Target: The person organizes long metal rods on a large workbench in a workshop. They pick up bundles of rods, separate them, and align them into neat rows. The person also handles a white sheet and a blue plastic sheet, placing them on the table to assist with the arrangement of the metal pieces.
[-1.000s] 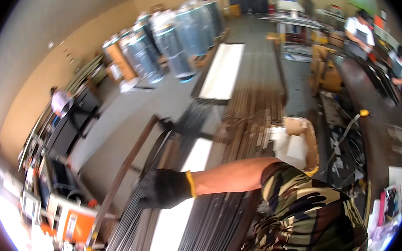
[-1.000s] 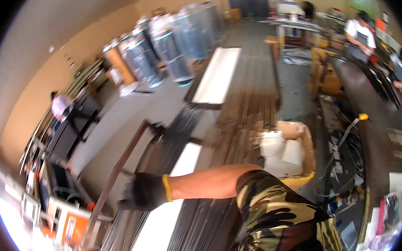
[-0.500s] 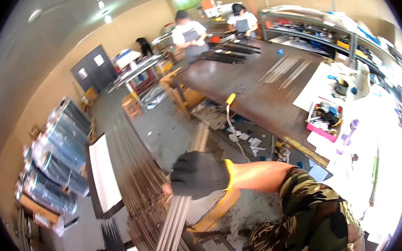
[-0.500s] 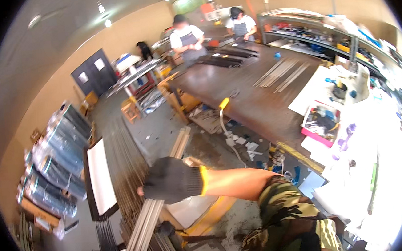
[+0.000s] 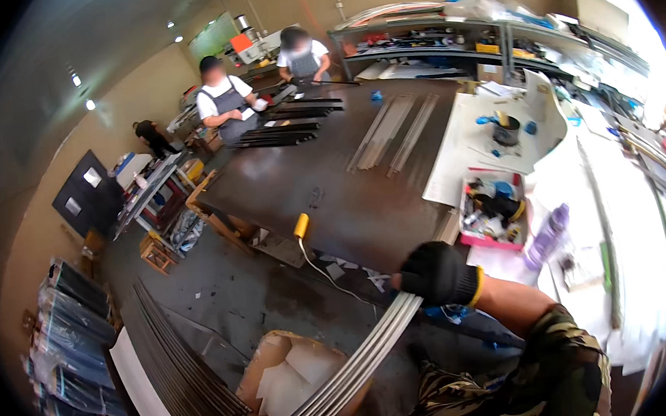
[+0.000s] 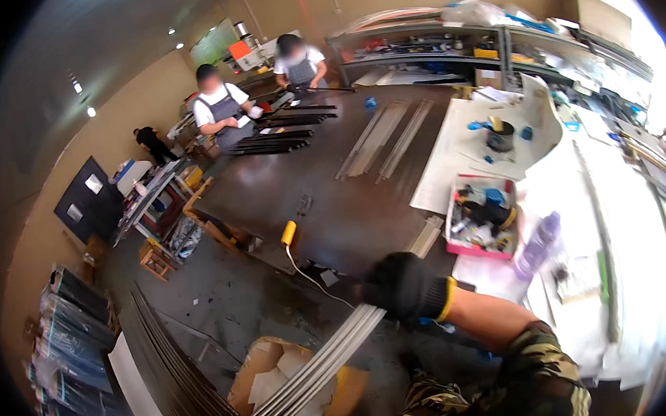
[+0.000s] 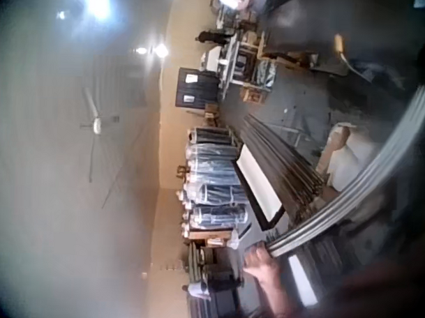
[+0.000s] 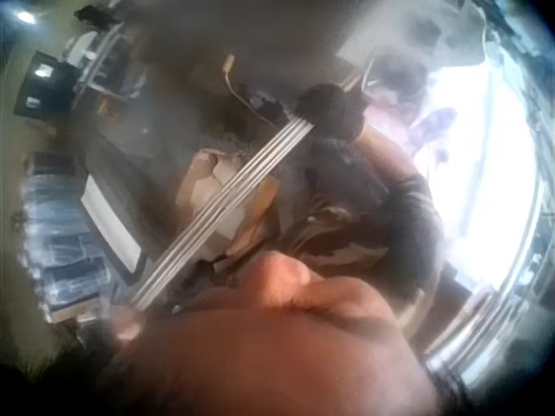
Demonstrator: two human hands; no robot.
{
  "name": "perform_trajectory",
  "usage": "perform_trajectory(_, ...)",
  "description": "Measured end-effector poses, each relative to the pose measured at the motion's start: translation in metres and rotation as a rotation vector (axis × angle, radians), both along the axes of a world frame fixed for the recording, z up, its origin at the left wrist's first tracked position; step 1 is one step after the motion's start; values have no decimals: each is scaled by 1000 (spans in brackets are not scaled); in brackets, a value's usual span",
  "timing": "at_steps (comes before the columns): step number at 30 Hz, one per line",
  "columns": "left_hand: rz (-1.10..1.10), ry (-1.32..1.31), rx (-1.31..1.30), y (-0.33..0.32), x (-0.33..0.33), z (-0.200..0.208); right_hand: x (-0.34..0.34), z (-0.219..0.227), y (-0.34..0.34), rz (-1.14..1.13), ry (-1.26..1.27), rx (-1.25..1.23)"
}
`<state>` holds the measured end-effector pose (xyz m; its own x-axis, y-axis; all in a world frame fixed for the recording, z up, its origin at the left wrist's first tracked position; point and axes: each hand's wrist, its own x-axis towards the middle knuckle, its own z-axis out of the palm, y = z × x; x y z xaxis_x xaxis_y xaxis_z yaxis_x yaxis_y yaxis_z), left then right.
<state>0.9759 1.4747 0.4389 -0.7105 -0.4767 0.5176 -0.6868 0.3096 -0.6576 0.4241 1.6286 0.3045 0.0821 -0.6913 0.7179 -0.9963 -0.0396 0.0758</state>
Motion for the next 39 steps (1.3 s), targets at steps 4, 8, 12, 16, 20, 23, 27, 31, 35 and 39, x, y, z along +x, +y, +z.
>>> perform_trajectory(4, -108, -69, 358, -87, -77, -13, -68, -45, 7, -13, -218, 334)
perform_trajectory(8, -318, -88, 587, -155, -217, -15, -97, -78, 21, -172, -342, 548)
perform_trajectory(12, -268, -74, 732, -233, -259, -73, -111, -90, 13, -172, -475, 636)
perform_trajectory(16, -371, -114, 794, -279, -321, -103, -120, -101, 14, -266, -549, 708)
perform_trajectory(20, -449, -179, 918, -335, -369, -133, -121, -96, -1, -376, -621, 824)
perform_trajectory(23, -508, -260, 1028, -385, -407, -170, -120, -98, -17, -447, -663, 834)
perform_trajectory(27, -598, -340, 1185, -453, -462, -226, -118, -115, -53, -593, -637, 788)
perform_trajectory(31, -670, -406, 1244, -539, -498, -284, -119, -120, -119, -741, -585, 966)
perform_trajectory(35, -707, -396, 1340, -623, -517, -303, -123, -95, -190, -699, -672, 1037)
perform_trajectory(39, -696, -356, 1363, -681, -498, -288, -134, -67, -275, -658, -719, 1356)
